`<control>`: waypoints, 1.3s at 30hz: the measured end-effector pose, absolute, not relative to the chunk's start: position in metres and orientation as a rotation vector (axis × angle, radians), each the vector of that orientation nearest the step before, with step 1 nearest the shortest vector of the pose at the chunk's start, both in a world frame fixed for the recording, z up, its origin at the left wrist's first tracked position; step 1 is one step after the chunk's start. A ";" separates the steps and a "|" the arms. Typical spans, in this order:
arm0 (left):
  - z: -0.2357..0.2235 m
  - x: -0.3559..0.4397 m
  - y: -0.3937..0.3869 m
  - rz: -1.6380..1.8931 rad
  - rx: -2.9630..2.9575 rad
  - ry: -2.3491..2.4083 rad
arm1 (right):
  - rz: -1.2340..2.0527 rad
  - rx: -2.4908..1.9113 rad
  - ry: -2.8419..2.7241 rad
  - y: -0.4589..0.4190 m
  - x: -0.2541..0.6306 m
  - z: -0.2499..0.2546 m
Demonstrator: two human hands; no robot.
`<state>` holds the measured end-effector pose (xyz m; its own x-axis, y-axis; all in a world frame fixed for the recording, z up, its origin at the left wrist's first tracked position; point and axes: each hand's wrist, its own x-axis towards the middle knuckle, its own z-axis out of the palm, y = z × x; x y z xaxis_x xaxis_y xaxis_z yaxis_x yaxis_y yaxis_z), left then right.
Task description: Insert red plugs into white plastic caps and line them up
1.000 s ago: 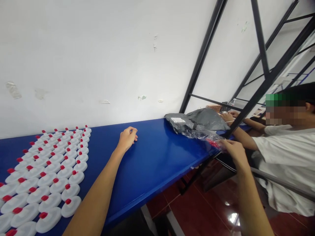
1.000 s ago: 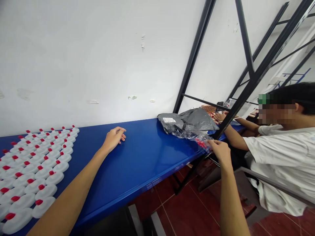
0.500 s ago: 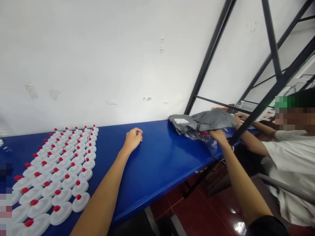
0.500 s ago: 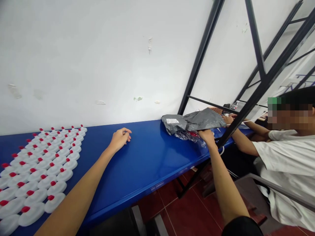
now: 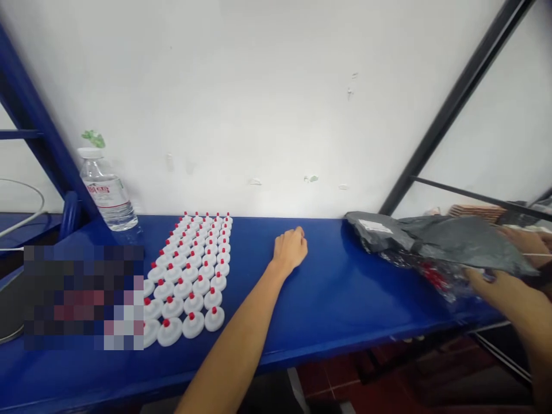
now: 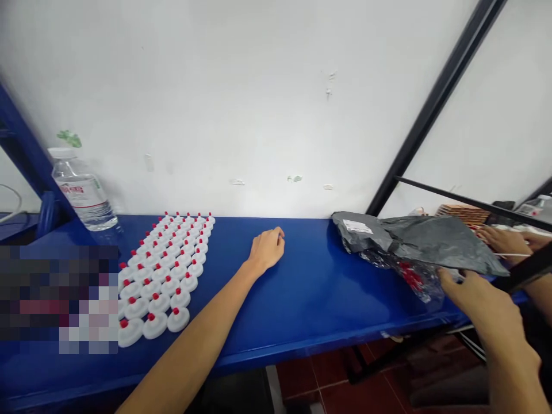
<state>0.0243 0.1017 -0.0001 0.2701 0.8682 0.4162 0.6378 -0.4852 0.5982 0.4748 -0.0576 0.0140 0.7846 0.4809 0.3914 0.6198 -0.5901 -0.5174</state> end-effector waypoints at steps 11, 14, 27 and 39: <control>0.004 0.021 0.107 0.850 2.379 1.455 | -0.388 -2.229 -0.826 -0.073 0.392 -0.033; 0.006 0.021 0.104 0.807 2.402 1.489 | -0.498 -2.123 -0.854 -0.080 0.400 -0.036; 0.006 0.020 0.105 0.785 2.398 1.496 | -0.286 -1.903 -0.879 -0.117 0.391 0.004; 0.007 0.020 0.104 0.753 2.397 1.490 | -0.732 -1.793 -0.956 -0.048 0.373 0.097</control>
